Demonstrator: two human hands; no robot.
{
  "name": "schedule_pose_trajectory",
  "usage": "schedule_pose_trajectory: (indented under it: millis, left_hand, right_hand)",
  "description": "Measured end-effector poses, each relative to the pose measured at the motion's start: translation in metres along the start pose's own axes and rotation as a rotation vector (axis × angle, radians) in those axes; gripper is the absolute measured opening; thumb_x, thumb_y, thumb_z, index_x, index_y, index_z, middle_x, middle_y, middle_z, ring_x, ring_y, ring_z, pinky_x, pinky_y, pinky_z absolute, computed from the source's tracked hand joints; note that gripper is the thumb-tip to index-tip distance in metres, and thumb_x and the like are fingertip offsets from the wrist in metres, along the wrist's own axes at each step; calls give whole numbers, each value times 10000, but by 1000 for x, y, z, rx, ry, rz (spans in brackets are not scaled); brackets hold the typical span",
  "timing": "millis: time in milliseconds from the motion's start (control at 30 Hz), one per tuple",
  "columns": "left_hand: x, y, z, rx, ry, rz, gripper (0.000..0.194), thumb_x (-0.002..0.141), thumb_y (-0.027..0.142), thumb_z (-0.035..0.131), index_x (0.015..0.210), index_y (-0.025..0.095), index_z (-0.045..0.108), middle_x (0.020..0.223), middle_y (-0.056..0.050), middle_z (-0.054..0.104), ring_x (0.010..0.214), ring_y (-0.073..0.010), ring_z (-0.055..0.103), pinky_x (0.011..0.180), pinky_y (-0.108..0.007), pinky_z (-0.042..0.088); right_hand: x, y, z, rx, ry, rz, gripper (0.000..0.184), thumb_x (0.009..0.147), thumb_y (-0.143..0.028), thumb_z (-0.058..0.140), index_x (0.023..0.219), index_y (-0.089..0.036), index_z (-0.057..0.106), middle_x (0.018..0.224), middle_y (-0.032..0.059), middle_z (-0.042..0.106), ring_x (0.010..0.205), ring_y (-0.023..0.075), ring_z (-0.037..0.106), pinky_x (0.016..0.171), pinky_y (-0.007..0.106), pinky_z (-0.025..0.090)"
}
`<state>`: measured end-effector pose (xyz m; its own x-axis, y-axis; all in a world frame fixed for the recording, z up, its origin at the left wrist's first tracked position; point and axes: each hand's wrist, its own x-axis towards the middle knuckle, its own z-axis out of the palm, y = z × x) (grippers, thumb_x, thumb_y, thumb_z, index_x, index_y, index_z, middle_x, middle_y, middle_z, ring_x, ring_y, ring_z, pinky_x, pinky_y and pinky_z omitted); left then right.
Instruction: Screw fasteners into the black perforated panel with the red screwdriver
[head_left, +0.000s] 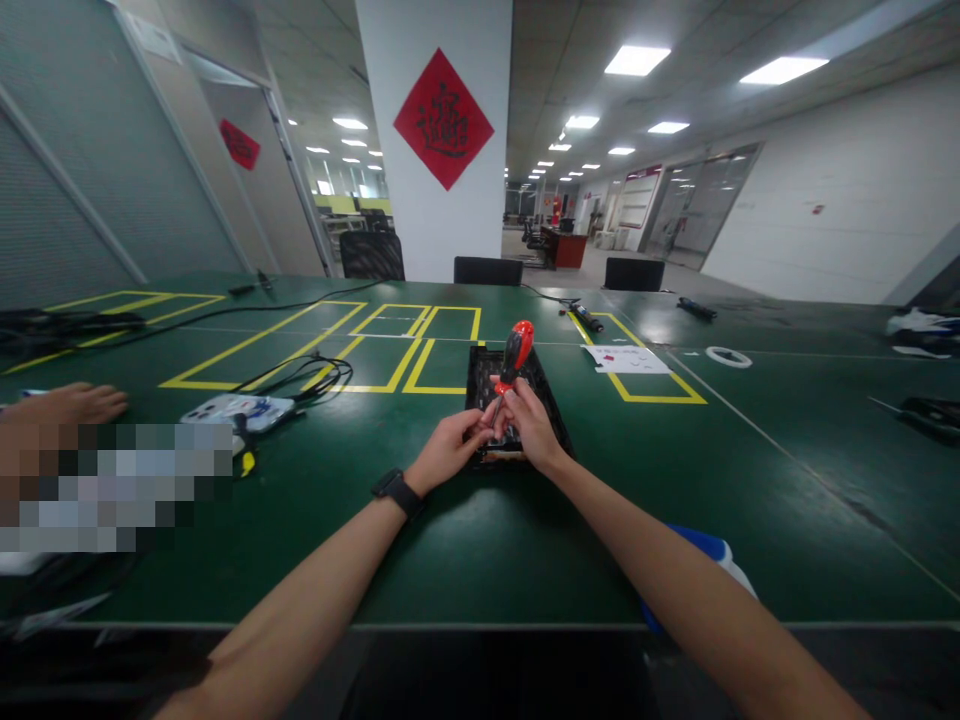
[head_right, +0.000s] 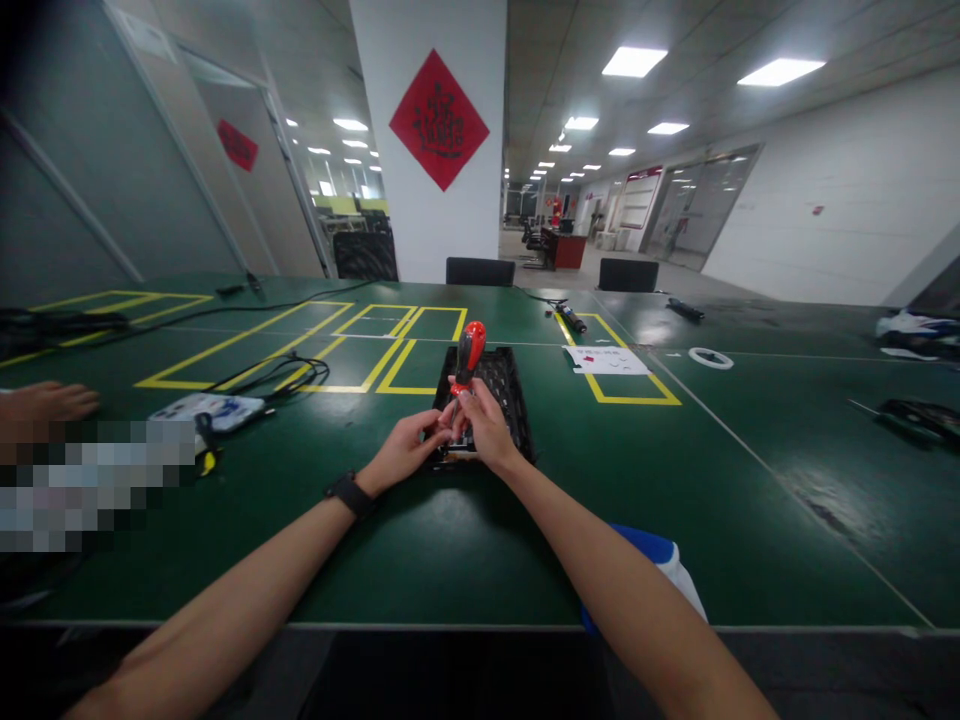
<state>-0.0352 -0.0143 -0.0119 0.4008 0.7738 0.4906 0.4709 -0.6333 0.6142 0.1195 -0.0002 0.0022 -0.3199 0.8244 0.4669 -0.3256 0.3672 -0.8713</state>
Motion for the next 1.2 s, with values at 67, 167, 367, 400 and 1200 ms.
schedule_pose_trajectory:
  millis: [67, 167, 367, 400, 1200]
  left_hand:
    - [0, 1, 0, -4, 8, -5, 193, 826, 316, 482, 797, 140, 554, 694, 9, 531, 628, -100, 456, 604, -210, 362]
    - [0, 0, 1, 0, 17, -17, 204, 807, 336, 511, 770, 138, 539, 668, 17, 510, 611, -98, 444, 588, -206, 357]
    - [0, -3, 1, 3, 3, 16, 231, 822, 344, 493, 769, 130, 563, 678, 6, 533, 630, -102, 461, 611, -211, 363]
    - [0, -4, 0, 2, -1, 27, 229, 832, 331, 478, 772, 131, 570, 688, 2, 541, 639, -104, 468, 620, -213, 364]
    - [0, -3, 0, -38, -2, -1, 225, 817, 337, 496, 785, 131, 579, 694, 2, 565, 632, -103, 474, 617, -216, 372]
  right_hand:
    - [-1, -1, 0, -2, 4, -7, 387, 868, -411, 393, 1180, -185, 426, 694, -11, 573, 456, 58, 478, 475, 198, 403]
    - [-1, -3, 1, -12, 3, -10, 381, 864, -412, 403, 1169, -185, 433, 686, -14, 572, 458, 59, 478, 476, 200, 405]
    - [-1, -4, 2, -26, -10, -7, 369, 845, -385, 455, 1153, -183, 426, 690, -17, 587, 456, 57, 483, 473, 194, 404]
    - [0, -4, 2, -16, -12, -6, 362, 849, -378, 450, 1153, -185, 425, 696, -15, 590, 451, 58, 485, 467, 196, 403]
    - [0, -3, -1, 20, -25, 36, 386, 861, -392, 411, 1185, -182, 417, 714, -1, 605, 462, 64, 497, 478, 202, 409]
